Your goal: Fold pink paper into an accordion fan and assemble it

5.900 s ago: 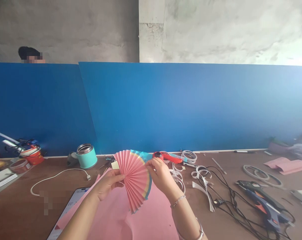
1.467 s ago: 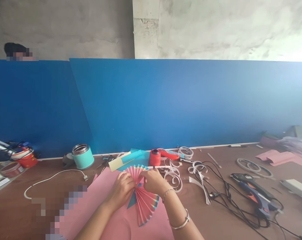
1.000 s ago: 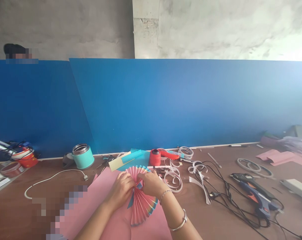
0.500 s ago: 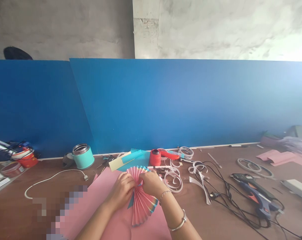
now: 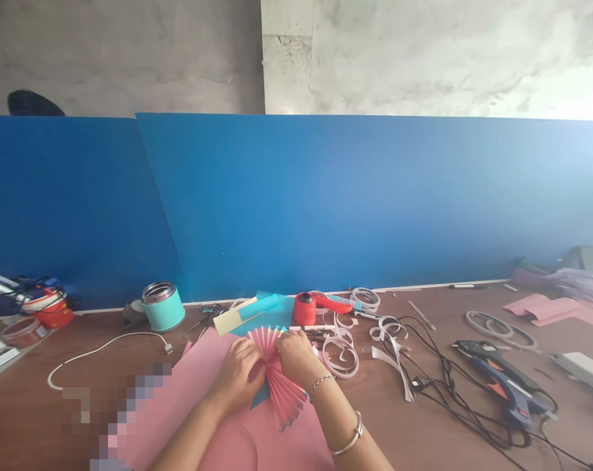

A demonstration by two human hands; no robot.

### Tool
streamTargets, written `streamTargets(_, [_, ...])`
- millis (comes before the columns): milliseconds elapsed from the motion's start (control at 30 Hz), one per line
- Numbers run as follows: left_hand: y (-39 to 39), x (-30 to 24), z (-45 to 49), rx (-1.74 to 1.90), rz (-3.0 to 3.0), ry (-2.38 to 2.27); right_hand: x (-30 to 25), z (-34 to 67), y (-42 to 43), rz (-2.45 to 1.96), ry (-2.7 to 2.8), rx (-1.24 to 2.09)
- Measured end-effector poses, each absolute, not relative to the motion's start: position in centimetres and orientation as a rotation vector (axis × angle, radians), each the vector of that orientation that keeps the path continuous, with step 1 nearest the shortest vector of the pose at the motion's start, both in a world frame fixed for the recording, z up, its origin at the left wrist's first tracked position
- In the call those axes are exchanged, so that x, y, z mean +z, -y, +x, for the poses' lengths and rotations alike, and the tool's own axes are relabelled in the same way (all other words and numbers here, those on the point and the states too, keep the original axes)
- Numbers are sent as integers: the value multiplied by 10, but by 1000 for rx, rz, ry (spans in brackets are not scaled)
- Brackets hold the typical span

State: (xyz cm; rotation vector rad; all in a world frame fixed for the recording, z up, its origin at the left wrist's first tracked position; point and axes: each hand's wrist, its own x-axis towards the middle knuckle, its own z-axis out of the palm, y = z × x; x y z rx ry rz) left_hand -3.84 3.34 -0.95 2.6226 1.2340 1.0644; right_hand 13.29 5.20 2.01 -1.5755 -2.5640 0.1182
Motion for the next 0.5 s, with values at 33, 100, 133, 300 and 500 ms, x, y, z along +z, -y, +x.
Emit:
streamTargets(33, [-32,-8,-38,1065,2599,-1270,19,133,-52,-1578,2555,106])
streamTargets(100, [-30,-4,-37,1068,2552,-1331,18,134,-53,-1588,2530,76])
streamTargets(133, [-30,-3,-37,1072,2532,-1342,18,134,-53,-1591,2513,57])
streamTargets(300, [-33,-6,-42,1135,2484,-1290,15,135,-57,-1552,2450,-12])
streamTargets(500, [-41,-17,-44,1165,2504,-1342,18,134,-56,-1552,2467,13])
